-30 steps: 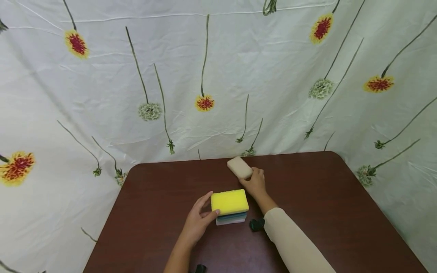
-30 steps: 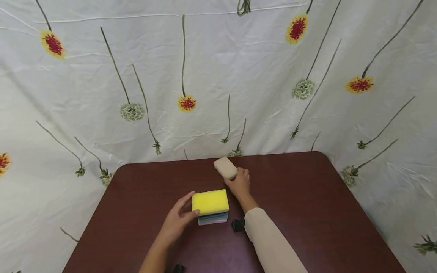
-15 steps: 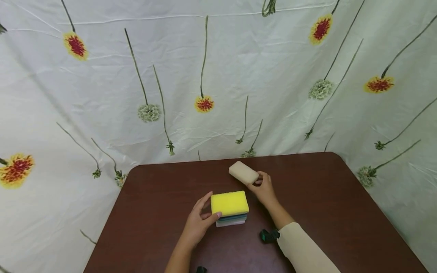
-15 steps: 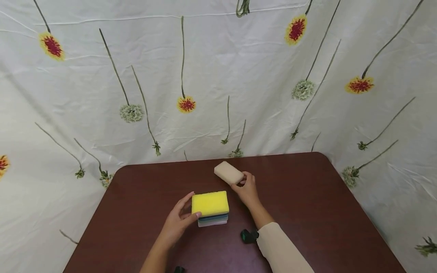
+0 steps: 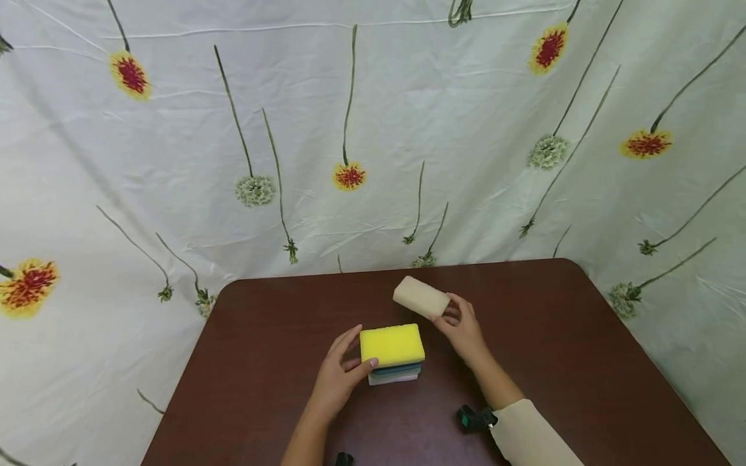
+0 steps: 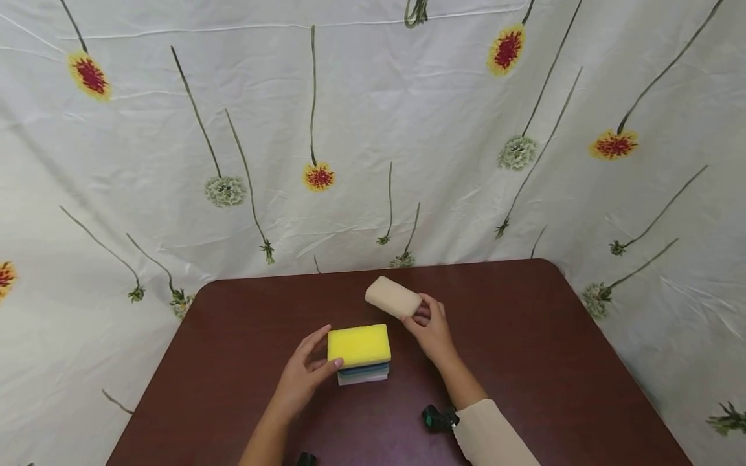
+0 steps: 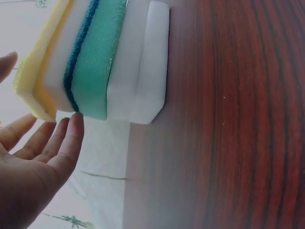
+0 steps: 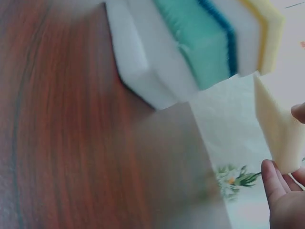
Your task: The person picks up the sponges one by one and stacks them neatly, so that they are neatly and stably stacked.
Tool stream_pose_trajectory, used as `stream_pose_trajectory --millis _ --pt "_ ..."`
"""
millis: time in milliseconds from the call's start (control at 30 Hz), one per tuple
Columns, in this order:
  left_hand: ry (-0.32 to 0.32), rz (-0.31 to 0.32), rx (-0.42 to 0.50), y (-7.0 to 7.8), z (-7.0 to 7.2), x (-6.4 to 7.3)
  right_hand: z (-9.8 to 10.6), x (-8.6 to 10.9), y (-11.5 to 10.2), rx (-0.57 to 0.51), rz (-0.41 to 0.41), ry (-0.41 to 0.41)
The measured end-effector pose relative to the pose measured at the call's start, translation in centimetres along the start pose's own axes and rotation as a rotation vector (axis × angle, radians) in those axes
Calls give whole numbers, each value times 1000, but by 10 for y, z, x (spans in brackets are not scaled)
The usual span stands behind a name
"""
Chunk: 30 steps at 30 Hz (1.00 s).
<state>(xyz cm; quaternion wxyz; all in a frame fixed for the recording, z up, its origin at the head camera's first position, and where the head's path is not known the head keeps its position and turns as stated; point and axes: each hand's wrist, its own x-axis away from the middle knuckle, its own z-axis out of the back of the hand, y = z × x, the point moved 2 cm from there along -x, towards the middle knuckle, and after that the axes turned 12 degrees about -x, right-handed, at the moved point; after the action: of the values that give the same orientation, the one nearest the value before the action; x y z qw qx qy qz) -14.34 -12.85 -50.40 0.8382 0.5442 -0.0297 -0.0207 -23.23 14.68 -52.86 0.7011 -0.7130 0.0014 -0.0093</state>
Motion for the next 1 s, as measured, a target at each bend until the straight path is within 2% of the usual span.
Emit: stream_pose_trajectory --millis 167,300,533,833,1000 --pt "-6 1 -7 1 -1 0 3 14 -15 -81 23 -38" --pt "-9 -3 -13 2 -1 0 5 22 -24 -117 72 -75" --pt "-16 6 -10 1 -1 -1 4 36 -37 -177 138 -187" --pt "-9 10 -14 2 0 0 -6 46 -42 -45 293 -334" --pt "-14 19 2 3 0 0 -11 49 -42 12 320 -391"
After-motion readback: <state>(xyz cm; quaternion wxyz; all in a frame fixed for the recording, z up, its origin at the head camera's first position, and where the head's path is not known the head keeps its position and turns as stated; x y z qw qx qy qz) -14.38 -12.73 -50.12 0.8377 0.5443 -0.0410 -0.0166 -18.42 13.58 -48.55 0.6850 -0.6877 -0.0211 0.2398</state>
